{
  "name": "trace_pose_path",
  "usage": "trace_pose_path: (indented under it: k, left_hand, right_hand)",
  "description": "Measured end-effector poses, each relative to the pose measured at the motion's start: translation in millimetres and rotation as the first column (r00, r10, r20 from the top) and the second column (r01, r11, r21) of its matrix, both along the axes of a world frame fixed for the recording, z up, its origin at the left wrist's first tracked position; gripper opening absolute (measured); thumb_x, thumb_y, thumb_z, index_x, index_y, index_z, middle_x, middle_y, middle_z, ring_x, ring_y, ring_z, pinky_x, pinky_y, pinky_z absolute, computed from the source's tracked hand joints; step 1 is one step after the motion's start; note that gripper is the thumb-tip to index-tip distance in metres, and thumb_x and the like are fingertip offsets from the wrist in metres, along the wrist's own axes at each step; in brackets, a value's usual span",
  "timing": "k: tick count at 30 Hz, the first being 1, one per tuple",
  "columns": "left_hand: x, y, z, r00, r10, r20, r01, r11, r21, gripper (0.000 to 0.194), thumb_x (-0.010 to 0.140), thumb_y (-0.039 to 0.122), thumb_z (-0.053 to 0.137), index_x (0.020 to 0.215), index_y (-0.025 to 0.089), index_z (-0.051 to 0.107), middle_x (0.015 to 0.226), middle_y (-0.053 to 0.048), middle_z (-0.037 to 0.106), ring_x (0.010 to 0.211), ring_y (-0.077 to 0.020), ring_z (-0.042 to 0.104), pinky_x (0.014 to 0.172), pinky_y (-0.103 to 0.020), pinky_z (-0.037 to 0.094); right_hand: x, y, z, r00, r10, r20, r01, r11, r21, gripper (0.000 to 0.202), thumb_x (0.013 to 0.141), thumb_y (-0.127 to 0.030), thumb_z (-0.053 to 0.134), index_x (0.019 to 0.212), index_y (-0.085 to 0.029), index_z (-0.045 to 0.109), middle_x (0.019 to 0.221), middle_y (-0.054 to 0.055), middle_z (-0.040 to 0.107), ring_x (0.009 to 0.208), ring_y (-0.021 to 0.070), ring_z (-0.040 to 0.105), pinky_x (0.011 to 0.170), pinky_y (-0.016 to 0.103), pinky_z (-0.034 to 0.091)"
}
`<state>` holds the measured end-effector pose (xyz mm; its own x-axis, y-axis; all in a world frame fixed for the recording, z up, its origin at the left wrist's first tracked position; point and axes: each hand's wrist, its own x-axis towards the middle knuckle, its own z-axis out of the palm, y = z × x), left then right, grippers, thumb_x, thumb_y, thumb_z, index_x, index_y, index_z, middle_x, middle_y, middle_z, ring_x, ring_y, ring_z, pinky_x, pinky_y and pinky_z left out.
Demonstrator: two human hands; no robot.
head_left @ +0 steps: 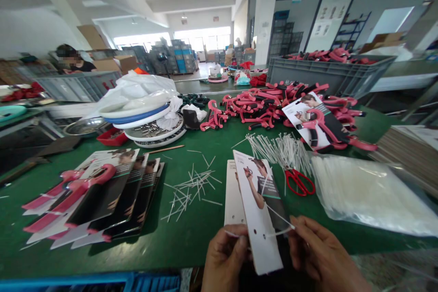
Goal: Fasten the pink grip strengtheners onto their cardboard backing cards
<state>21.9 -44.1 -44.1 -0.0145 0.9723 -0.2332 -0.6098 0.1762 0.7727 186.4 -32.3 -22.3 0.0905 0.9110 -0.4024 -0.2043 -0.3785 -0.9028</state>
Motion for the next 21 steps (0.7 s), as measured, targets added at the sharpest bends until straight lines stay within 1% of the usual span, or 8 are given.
trace_pose_path:
  k: [5, 7, 9, 11, 13, 15, 18, 21]
  left_hand:
    - [4, 9, 3.5, 0.986, 0.060, -0.157, -0.044, 0.993, 0.109, 0.024, 0.062, 0.038, 0.077, 0.064, 0.017, 0.068, 0.058, -0.001, 0.063, 0.055, -0.0115, 0.055, 0.054, -0.020, 0.043]
    - [7, 13, 5.9, 0.975, 0.075, -0.207, -0.046, 0.989, 0.140, 0.023, 0.062, 0.038, 0.077, 0.063, 0.017, 0.067, 0.059, -0.001, 0.063, 0.056, -0.0112, 0.054, 0.054, -0.020, 0.042]
    - [10, 16, 7.6, 0.971, 0.060, -0.230, -0.027, 0.989, 0.144, 0.024, 0.065, 0.041, 0.075, 0.065, 0.017, 0.068, 0.061, -0.001, 0.064, 0.057, -0.0117, 0.054, 0.055, -0.020, 0.043]
    - [12, 19, 7.3, 0.969, 0.039, -0.244, -0.005, 0.990, 0.140, 0.025, 0.068, 0.043, 0.071, 0.070, 0.018, 0.070, 0.062, -0.001, 0.065, 0.058, -0.0122, 0.056, 0.056, -0.021, 0.044]
    - [12, 20, 4.9, 0.966, -0.002, -0.260, 0.037, 0.991, 0.130, 0.027, 0.071, 0.044, 0.069, 0.074, 0.017, 0.070, 0.066, -0.002, 0.066, 0.059, -0.0131, 0.057, 0.056, -0.021, 0.046]
    - [12, 21, 1.8, 0.961, -0.057, -0.271, 0.088, 0.990, 0.106, 0.029, 0.070, 0.045, 0.068, 0.078, 0.017, 0.070, 0.070, -0.003, 0.066, 0.060, -0.0144, 0.059, 0.057, -0.023, 0.047]
    - [13, 21, 0.9, 0.960, -0.099, -0.262, 0.119, 0.991, 0.062, 0.032, 0.069, 0.046, 0.069, 0.080, 0.016, 0.070, 0.073, -0.004, 0.067, 0.062, -0.0160, 0.060, 0.057, -0.025, 0.048]
    - [16, 21, 7.2, 0.971, -0.077, -0.228, 0.094, 0.994, 0.064, 0.034, 0.066, 0.045, 0.072, 0.083, 0.017, 0.067, 0.072, -0.003, 0.067, 0.064, -0.0159, 0.060, 0.060, -0.025, 0.048]
  right_hand:
    - [7, 4, -0.5, 0.975, 0.110, 0.193, -0.130, 0.987, 0.092, 0.043, 0.071, -0.056, 0.061, 0.055, -0.018, 0.049, 0.047, -0.005, 0.048, 0.038, 0.0071, 0.043, 0.038, 0.018, 0.035]
    - [13, 4, -4.7, 0.923, 0.126, 0.364, -0.196, 0.967, 0.163, 0.040, 0.074, -0.054, 0.058, 0.057, -0.019, 0.052, 0.049, -0.004, 0.051, 0.040, 0.0082, 0.045, 0.040, 0.019, 0.039]
    - [19, 2, -9.6, 0.827, 0.040, 0.561, -0.226, 0.937, 0.267, 0.028, 0.077, -0.048, 0.057, 0.073, -0.020, 0.061, 0.061, -0.001, 0.060, 0.052, 0.0120, 0.056, 0.048, 0.020, 0.046]
    - [25, -3, -13.4, 0.668, -0.128, 0.733, -0.283, 0.868, 0.408, 0.023, 0.077, -0.042, 0.058, 0.090, -0.023, 0.064, 0.084, 0.004, 0.067, 0.074, 0.0179, 0.064, 0.063, 0.025, 0.052]
    - [29, -9, -15.1, 0.493, -0.273, 0.826, -0.430, 0.749, 0.504, 0.023, 0.075, -0.036, 0.061, 0.095, -0.025, 0.065, 0.101, 0.007, 0.065, 0.089, 0.0226, 0.063, 0.074, 0.031, 0.053]
    - [30, -14, -15.2, 0.369, -0.378, 0.849, -0.585, 0.615, 0.528, 0.028, 0.072, -0.036, 0.064, 0.099, -0.026, 0.065, 0.102, 0.008, 0.066, 0.091, 0.0247, 0.063, 0.075, 0.034, 0.053]
    - [26, -16, -15.8, 0.281, -0.468, 0.838, -0.714, 0.481, 0.508, 0.047, 0.069, -0.040, 0.068, 0.112, -0.023, 0.061, 0.099, 0.009, 0.068, 0.089, 0.0248, 0.064, 0.075, 0.034, 0.053]
    - [22, -12, -18.8, 0.292, -0.498, 0.816, -0.722, 0.445, 0.530, 0.040, 0.075, -0.031, 0.063, 0.114, -0.022, 0.061, 0.100, 0.008, 0.068, 0.089, 0.0222, 0.064, 0.076, 0.030, 0.054]
